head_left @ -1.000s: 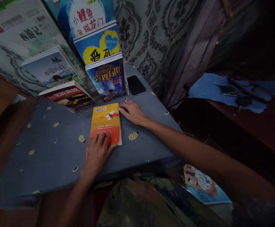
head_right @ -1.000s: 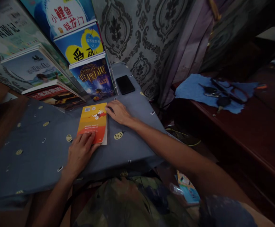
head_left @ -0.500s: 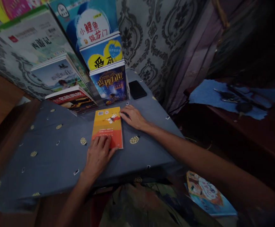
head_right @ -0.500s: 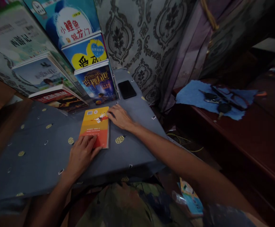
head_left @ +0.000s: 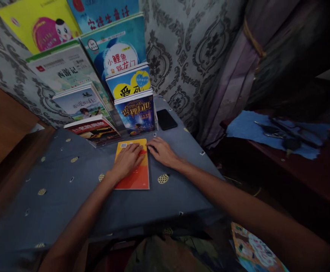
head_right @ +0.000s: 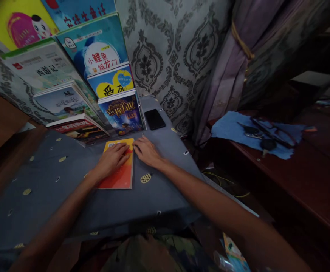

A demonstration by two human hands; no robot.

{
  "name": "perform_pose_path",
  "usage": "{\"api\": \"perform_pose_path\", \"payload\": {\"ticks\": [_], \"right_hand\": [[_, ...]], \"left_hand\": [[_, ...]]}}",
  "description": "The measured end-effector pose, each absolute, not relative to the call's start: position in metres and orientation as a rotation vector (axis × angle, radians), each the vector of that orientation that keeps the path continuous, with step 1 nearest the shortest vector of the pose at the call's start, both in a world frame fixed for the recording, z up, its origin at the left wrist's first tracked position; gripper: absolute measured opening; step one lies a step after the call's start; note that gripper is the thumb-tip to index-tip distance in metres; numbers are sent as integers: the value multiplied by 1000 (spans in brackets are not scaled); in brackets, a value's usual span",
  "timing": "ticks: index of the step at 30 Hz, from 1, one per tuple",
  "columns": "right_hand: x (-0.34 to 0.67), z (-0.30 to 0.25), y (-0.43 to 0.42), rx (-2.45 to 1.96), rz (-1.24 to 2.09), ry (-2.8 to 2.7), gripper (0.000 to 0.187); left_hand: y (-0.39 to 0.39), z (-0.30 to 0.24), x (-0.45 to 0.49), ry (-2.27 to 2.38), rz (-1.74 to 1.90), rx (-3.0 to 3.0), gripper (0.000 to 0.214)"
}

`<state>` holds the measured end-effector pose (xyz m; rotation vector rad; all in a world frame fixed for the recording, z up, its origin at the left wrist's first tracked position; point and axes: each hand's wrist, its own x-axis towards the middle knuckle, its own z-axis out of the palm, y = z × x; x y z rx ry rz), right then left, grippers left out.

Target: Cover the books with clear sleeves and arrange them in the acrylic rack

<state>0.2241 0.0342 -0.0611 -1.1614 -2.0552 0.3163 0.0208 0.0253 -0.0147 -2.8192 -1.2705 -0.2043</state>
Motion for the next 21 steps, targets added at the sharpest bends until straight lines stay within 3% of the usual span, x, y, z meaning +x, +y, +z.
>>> {"api": "perform_pose_path", "payload": {"ticks": [12,21], "right_hand": [[224,-58,31,-1212,298,-2105,26],[221,-62,28,-1179,310,-2152,39]], "left_hand": [[54,-32,34,-1349,-424,-2769,41],[44,-27,8,-1463,-335,-2678,40]]}}
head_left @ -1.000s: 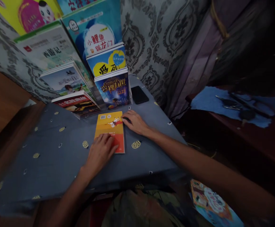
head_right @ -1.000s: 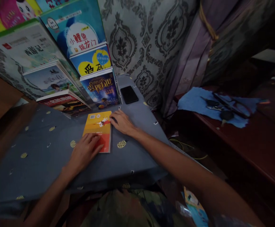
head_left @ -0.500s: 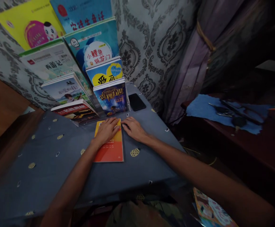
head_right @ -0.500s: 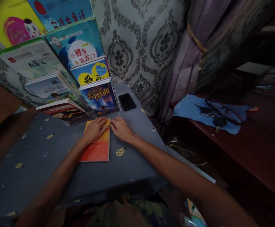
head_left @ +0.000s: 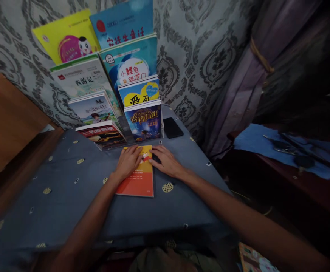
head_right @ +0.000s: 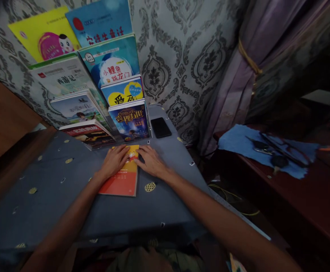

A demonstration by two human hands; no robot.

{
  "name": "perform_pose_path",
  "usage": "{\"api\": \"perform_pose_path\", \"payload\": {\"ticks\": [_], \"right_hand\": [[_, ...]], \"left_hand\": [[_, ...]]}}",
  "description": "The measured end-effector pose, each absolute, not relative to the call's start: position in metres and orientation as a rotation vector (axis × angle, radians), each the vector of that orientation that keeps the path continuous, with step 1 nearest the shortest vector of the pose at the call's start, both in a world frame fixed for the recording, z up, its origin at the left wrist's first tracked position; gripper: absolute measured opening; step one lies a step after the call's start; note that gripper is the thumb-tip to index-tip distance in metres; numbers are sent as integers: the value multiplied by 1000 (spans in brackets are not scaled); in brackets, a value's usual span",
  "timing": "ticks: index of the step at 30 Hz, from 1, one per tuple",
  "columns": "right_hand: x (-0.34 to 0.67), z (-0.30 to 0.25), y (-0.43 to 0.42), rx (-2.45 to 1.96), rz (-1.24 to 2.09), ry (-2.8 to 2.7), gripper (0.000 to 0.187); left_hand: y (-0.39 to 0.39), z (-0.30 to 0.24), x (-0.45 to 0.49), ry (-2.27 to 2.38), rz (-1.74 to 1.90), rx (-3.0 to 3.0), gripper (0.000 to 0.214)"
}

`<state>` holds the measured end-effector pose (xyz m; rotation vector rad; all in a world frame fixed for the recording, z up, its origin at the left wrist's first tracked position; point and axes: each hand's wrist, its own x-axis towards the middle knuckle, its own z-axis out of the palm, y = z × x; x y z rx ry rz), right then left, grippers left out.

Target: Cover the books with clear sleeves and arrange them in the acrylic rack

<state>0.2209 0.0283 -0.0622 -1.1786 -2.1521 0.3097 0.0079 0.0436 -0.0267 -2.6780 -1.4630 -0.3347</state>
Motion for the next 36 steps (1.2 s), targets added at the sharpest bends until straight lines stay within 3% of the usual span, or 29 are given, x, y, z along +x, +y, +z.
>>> {"api": "perform_pose_path", "payload": {"ticks": [9,20,36], "right_hand": [[221,-62,26,-1264,358,-2199,47],[220,-65,24,-1321,372,-2233,50],[221,-67,43,-1298,356,-2221,48]], "left_hand": [[47,-45,-34,-1861,-602,-2542,46],[47,-47,-35,-1822,-759,-2564,40],[47,-49,-33,-1807,-688,-2541,39]]}}
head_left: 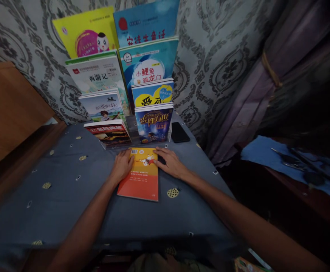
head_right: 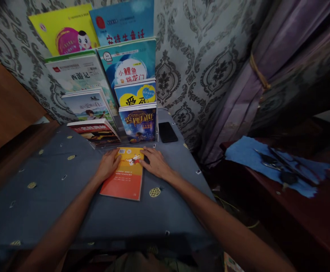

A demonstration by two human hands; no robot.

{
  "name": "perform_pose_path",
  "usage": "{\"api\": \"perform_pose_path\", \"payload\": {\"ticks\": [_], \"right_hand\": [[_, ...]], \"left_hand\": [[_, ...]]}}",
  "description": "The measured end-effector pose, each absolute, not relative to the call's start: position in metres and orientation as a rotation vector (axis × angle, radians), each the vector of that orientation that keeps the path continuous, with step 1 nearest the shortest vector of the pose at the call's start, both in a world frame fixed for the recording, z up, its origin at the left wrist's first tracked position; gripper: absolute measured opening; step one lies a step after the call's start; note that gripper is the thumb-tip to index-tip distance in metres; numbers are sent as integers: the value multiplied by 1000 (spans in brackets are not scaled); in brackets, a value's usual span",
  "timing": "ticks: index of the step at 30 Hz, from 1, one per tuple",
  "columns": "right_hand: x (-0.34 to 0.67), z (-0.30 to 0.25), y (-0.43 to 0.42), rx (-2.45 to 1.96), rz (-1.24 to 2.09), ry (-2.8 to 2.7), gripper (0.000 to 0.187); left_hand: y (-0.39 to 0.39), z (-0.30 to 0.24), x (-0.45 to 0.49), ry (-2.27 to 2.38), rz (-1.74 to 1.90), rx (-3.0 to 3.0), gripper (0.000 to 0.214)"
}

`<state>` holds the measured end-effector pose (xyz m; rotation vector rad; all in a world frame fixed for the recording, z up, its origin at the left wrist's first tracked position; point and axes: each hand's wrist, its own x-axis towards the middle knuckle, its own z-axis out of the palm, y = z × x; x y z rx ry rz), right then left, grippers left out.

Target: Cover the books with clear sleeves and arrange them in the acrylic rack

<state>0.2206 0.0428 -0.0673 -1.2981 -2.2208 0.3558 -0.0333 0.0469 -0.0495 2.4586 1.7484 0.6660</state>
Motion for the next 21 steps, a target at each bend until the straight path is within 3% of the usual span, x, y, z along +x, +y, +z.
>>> {"api": "perform_pose_path", "payload": {"ticks": [6,15,21], "right_hand": [[217,-63,33,-1351,340,-2281,54],[216,-53,-21,-1347,454,-2436,100],[216,-56,-47,-1321,450,-2497,105]], "left_hand": [[46,-50,-32,1781,648,2475,40],[44,-48,-31,1797,630,2437,40],[45,-47,-30,1803,608,2404,41]]}}
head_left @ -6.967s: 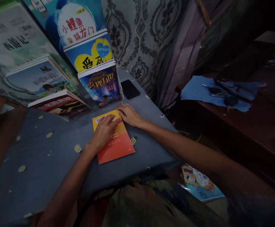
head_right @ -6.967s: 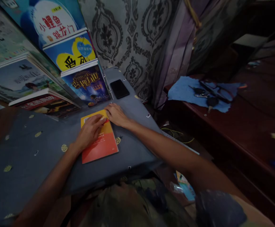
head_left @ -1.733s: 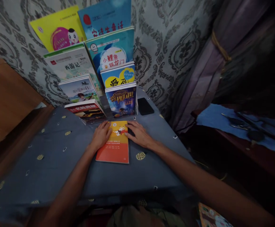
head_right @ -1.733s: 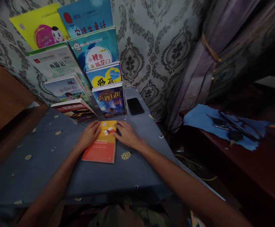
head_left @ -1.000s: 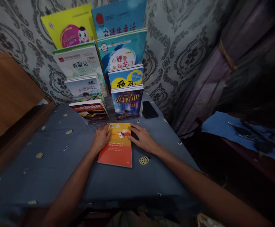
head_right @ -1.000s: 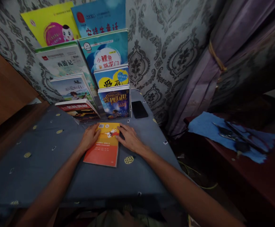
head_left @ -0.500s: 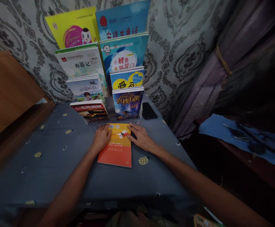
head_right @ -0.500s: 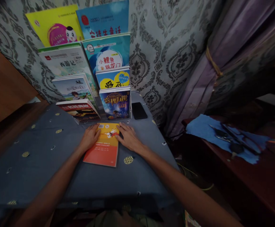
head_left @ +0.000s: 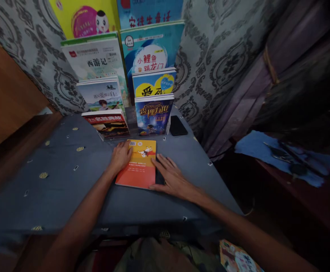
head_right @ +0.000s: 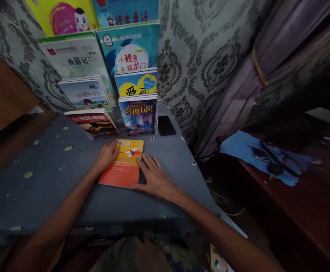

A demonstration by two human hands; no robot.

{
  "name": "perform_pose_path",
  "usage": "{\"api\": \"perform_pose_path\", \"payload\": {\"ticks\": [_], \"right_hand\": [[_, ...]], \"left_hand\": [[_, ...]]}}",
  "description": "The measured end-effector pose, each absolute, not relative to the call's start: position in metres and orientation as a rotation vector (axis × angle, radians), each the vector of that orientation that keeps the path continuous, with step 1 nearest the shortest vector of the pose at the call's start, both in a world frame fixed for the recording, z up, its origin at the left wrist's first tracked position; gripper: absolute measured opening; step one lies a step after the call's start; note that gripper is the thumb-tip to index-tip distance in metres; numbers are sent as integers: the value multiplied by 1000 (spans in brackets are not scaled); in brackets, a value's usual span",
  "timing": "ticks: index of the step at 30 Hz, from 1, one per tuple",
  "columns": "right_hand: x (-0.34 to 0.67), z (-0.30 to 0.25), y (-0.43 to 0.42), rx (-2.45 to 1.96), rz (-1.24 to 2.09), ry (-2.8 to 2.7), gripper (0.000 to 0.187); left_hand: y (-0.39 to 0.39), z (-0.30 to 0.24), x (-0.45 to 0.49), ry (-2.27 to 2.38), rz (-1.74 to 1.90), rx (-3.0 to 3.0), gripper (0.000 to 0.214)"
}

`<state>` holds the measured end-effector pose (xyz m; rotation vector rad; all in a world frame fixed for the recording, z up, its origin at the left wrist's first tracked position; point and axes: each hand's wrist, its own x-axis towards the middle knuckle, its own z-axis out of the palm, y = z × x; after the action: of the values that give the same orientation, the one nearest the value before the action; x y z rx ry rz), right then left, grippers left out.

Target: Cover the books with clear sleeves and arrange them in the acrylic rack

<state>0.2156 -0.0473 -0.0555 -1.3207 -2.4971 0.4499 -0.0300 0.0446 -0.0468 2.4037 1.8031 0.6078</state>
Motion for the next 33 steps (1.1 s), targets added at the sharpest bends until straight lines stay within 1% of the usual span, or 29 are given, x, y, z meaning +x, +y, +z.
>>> {"api": "perform_pose_path", "payload": {"ticks": [6,12,16,20,23,25,28,33], "right_hand": [[217,-55,-44,-1265,462,-2493,103],[219,-60,-42,-1258,491,-2477,104],[220,-64,-42,-1259,481,-2449,102],[219,-64,-41,-1240,487,-2436,102],[218,-61,-42,-1241,502,-2423,101],[217,-58,-47,-1227,510,-2397,95],[214,-51,-57,-1144,559,-2367,77],[209,-43,-66,-960,681,-2286,45]], "left_hand": [[49,-46,-36,1702,715,2275,44],[63,-51,-44,1406,1091,1696,45],[67,-52,-47,1310,1193,1388,47],[66,-51,-47,1289,1213,1376,44],[65,-50,-44,1398,1132,1598,37],[65,-47,-41,1487,1055,1746,33],[64,-40,-33,1523,930,1895,32],[45,-20,-7,1668,490,2339,42]]}}
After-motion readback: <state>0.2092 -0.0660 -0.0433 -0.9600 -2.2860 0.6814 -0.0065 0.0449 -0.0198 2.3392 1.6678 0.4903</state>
